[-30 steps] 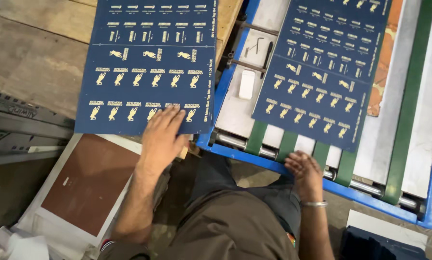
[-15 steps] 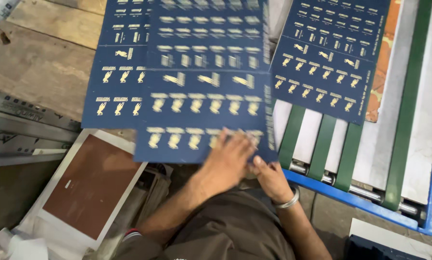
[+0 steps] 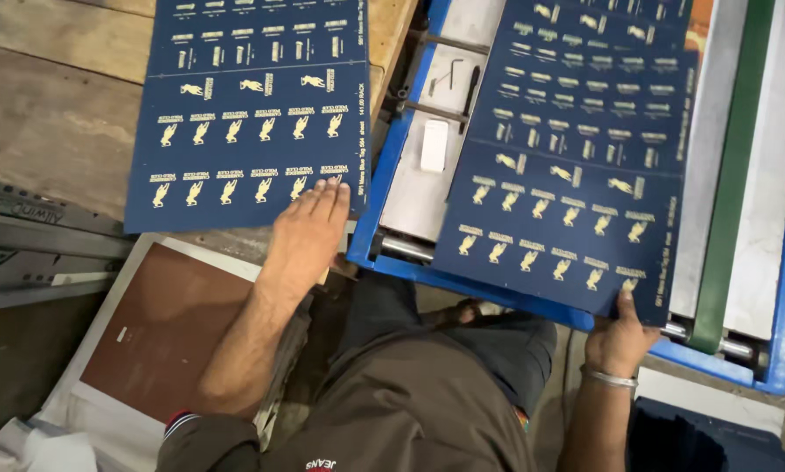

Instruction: The person feeds blue printed sheets into a blue industrial machine with rollers. They pick up sheets from a stack on the left and place them onto the machine's conveyor belt, repeating this action continuously throughout the clip.

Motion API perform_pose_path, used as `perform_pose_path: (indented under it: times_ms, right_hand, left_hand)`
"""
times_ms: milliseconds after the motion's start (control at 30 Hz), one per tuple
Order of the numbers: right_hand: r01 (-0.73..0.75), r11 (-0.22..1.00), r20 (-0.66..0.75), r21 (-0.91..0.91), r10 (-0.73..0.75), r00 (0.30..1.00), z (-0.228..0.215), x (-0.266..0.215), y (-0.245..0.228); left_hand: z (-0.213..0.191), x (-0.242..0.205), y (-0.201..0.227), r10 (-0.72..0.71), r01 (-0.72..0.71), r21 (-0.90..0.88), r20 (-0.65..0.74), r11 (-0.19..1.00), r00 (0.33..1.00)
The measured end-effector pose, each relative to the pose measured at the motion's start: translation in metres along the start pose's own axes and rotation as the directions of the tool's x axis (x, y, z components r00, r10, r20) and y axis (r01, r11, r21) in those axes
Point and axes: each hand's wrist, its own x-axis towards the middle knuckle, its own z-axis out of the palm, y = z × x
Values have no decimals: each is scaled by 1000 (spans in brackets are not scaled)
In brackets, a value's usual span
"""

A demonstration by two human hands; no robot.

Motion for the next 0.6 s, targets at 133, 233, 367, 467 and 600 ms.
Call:
perform_pose_path:
  times_ms: [133,233,367,467,600]
  right_hand:
    - [27,996,-40,-83,-30,999,-23,-26,5]
    - [8,993,-88,-119,-19,996,-26,-62,8]
    - [-25,991,-94,-134,12,995,-29,-76,9]
    - [-21,996,-41,-84,18,999,-27,-49,14]
    - [14,1000,-2,-3,-14,1000,-19,-7,30]
  left_hand:
    - [3,-6,-6,-29,17,-161,-75,987,997]
    - [3,-10,-3,-29,5,-218,-108,976,994]
    - [0,-19,5,-56,21,-263,-127,965,990]
    - [-2,-13,4,-54,13,-257,-151,966,987]
    - [-5,-15,4,-53,22,-280,-104,960,993]
